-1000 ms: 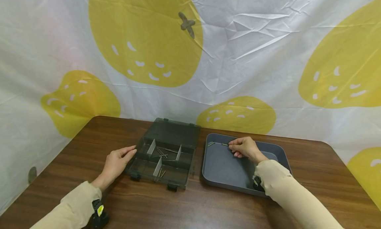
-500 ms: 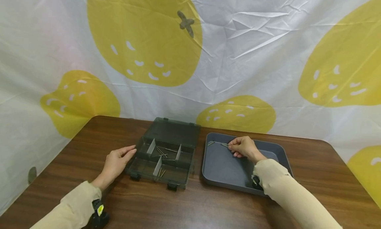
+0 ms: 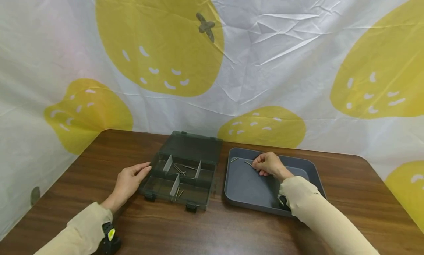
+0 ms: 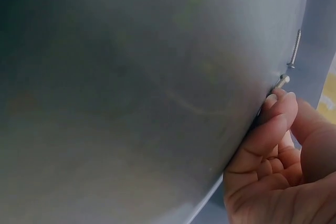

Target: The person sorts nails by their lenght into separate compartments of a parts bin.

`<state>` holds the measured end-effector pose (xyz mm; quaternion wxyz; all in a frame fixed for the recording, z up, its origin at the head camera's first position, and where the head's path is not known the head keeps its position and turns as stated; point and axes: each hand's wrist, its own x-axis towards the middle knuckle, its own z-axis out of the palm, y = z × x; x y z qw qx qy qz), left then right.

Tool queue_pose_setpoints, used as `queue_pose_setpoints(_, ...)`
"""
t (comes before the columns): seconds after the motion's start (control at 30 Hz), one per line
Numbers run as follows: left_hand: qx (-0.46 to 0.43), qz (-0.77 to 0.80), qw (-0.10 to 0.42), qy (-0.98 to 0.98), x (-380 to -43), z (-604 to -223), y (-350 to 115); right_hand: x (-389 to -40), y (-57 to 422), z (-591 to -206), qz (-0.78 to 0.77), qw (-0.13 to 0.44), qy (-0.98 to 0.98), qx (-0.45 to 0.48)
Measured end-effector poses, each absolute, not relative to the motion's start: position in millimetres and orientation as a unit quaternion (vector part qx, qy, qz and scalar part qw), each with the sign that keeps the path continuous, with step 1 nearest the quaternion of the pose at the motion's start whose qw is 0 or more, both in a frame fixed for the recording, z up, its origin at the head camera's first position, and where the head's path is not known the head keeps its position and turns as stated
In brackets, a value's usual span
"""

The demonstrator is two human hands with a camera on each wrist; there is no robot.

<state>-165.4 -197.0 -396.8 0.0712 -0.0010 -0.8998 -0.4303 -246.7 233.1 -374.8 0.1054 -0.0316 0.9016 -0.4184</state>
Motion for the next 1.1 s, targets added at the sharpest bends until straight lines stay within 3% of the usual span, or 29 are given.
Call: queue_pose_setpoints(1.1, -0.003, -0.437, 0.064, -0.897, -165.3, -396.8, -197.6, -246.4, 236.2, -367.2, -0.411, 0.151, 0.894, -0.096)
